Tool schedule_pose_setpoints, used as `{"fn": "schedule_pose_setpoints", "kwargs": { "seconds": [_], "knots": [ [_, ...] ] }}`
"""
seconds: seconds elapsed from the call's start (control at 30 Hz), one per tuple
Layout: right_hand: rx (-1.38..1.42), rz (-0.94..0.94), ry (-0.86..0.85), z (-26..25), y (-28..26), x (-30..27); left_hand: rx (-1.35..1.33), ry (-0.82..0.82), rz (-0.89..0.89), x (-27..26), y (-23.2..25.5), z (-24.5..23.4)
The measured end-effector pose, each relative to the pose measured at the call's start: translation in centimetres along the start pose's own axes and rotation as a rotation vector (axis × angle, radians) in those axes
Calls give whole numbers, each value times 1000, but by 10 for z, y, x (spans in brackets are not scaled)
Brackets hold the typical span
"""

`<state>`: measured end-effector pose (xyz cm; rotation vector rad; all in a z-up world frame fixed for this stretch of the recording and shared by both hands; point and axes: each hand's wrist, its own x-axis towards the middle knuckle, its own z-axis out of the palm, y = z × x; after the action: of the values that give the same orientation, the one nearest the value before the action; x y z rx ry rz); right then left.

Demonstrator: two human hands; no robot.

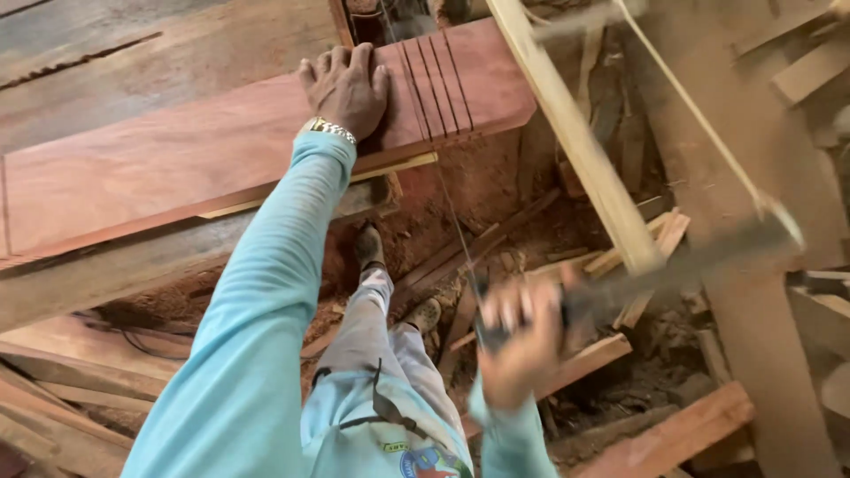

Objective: Use a manual bow saw to cut parallel notches into a wooden board.

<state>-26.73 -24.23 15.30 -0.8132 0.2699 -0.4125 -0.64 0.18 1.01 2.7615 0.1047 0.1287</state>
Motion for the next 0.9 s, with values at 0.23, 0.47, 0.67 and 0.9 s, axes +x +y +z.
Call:
{"fn": "schedule_pose_setpoints", "kwargs": {
  "seconds": [0.23, 0.47, 0.67, 0.9],
  "knots": [
    [-155, 65, 181, -75, -37, -68, 18, -11, -38, 7, 6, -3],
    [-17, 53, 162, 3, 68, 37, 18, 104, 15, 7, 1, 3],
    [-34, 9, 14, -35, -2, -18, 0, 81, 5, 4, 4, -4],
    [-116, 105, 268, -141, -10, -80, 63, 83, -2, 5, 6, 2]
  ]
}}
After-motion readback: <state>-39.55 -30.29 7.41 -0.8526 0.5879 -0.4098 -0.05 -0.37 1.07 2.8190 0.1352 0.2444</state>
